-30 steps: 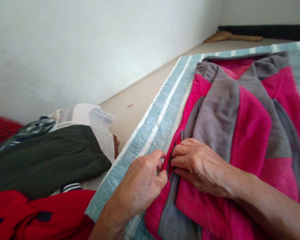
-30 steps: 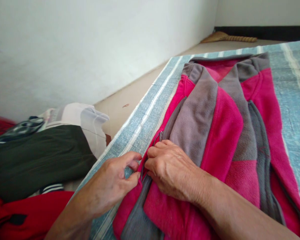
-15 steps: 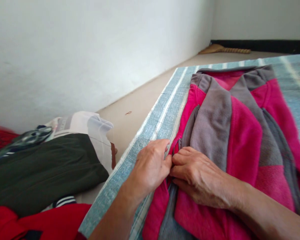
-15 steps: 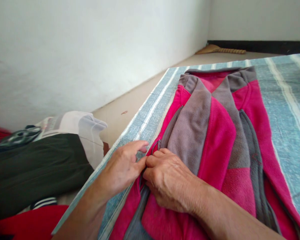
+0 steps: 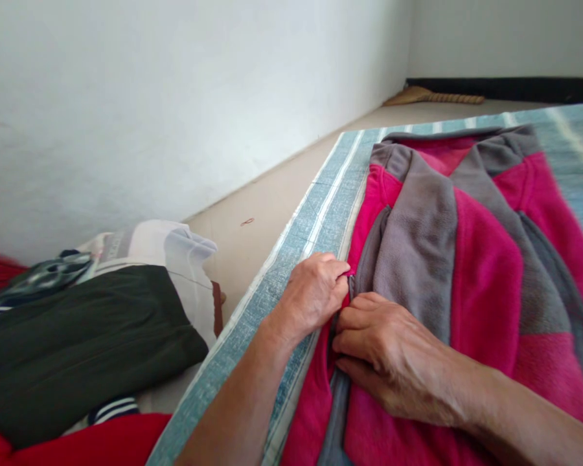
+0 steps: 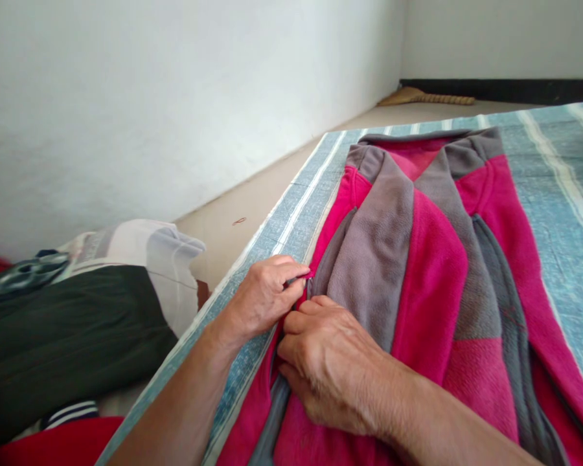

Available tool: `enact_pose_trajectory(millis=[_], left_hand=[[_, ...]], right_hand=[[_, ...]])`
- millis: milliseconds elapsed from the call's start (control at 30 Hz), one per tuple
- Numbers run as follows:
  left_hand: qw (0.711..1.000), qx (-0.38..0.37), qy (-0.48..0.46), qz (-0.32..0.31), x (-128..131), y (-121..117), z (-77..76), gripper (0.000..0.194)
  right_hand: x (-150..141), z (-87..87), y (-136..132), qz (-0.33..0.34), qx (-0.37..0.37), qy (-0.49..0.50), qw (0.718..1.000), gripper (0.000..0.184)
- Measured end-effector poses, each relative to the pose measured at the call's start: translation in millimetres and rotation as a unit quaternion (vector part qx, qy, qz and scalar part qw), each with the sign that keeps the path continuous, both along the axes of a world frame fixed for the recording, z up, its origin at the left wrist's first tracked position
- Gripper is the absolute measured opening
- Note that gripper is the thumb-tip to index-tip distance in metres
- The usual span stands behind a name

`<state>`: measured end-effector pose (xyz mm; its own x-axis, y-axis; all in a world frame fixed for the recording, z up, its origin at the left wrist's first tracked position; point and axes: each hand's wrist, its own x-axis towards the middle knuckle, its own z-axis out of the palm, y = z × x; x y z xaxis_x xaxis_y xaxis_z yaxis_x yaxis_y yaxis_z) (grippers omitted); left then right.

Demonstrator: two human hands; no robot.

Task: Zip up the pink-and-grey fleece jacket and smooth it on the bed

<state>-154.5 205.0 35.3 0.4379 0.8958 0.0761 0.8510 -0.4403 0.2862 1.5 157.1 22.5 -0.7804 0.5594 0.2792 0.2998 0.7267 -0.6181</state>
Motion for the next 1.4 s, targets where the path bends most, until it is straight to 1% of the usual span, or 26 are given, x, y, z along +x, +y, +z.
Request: enact_pose_trajectory(millis=[100, 167, 233, 267, 333, 367, 433, 500, 600, 733, 967, 1167, 1300, 1400], left_hand=[[1.000, 0.010, -0.014, 0.000, -2.6, -0.1, -2.6, 0.020], [1.000, 0.009, -0.023, 0.000, -3.4, -0.3, -2.7, 0.020], [0.999, 0.003, -0.036, -0.005, -3.8, -0.6, -2.2, 0.021], [0.999, -0.001, -0.044, -0.007, -3.9, -0.8, -1.9, 0.021], [0.998, -0.007, -0.059, -0.006, -4.1, -1.1, -1.8, 0.020], [0.998, -0.010, -0.064, -0.003, -4.2, -1.2, -1.9, 0.020], [0.998, -0.014, -0.069, 0.005, -4.2, -1.2, -2.5, 0.021], [0.997, -0.018, -0.073, 0.008, -4.1, -1.2, -3.3, 0.022], [0.996, -0.021, -0.081, 0.014, -3.0, -1.4, -4.1, 0.021], [0.996, -0.027, -0.083, 0.024, -0.4, -1.8, -3.6, 0.021], [0.995, -0.042, -0.086, 0.033, 1.4, -0.8, -2.1, 0.021], [0.994, -0.054, -0.089, 0.027, 1.2, 0.4, -0.2, 0.020], [0.993, -0.056, -0.100, 0.034, 1.2, 0.9, -0.5, 0.020], [0.992, -0.059, -0.107, 0.037, 1.3, 0.9, -0.4, 0.020]], right_hand=[[-0.6, -1.3, 0.4, 0.000, 0.003, 0.021, 1.000, 0.025], [-0.6, -2.9, 1.5, -0.034, 0.025, 0.048, 0.998, 0.026], [0.1, -4.6, 3.5, -0.121, 0.079, 0.063, 0.988, 0.027], [0.6, -5.3, 4.6, -0.174, 0.113, 0.057, 0.977, 0.027], [1.6, -6.6, 6.7, -0.261, 0.171, 0.010, 0.950, 0.024], [1.9, -7.3, 7.3, -0.289, 0.188, -0.024, 0.939, 0.022], [2.0, -8.8, 7.6, -0.314, 0.201, -0.089, 0.923, 0.023], [1.7, -10.1, 6.7, -0.314, 0.206, -0.136, 0.917, 0.029], [1.0, -10.4, 5.0, -0.293, 0.215, -0.187, 0.913, 0.032], [0.6, -7.9, 4.6, -0.276, 0.209, -0.224, 0.911, 0.032], [0.2, -6.6, 4.1, -0.269, 0.197, -0.232, 0.914, 0.028], [1.3, -7.4, 4.9, -0.269, 0.196, -0.213, 0.919, 0.027], [2.2, -7.1, 6.6, -0.271, 0.188, -0.198, 0.923, 0.025], [2.6, -7.1, 6.6, -0.271, 0.196, -0.192, 0.923, 0.024]])
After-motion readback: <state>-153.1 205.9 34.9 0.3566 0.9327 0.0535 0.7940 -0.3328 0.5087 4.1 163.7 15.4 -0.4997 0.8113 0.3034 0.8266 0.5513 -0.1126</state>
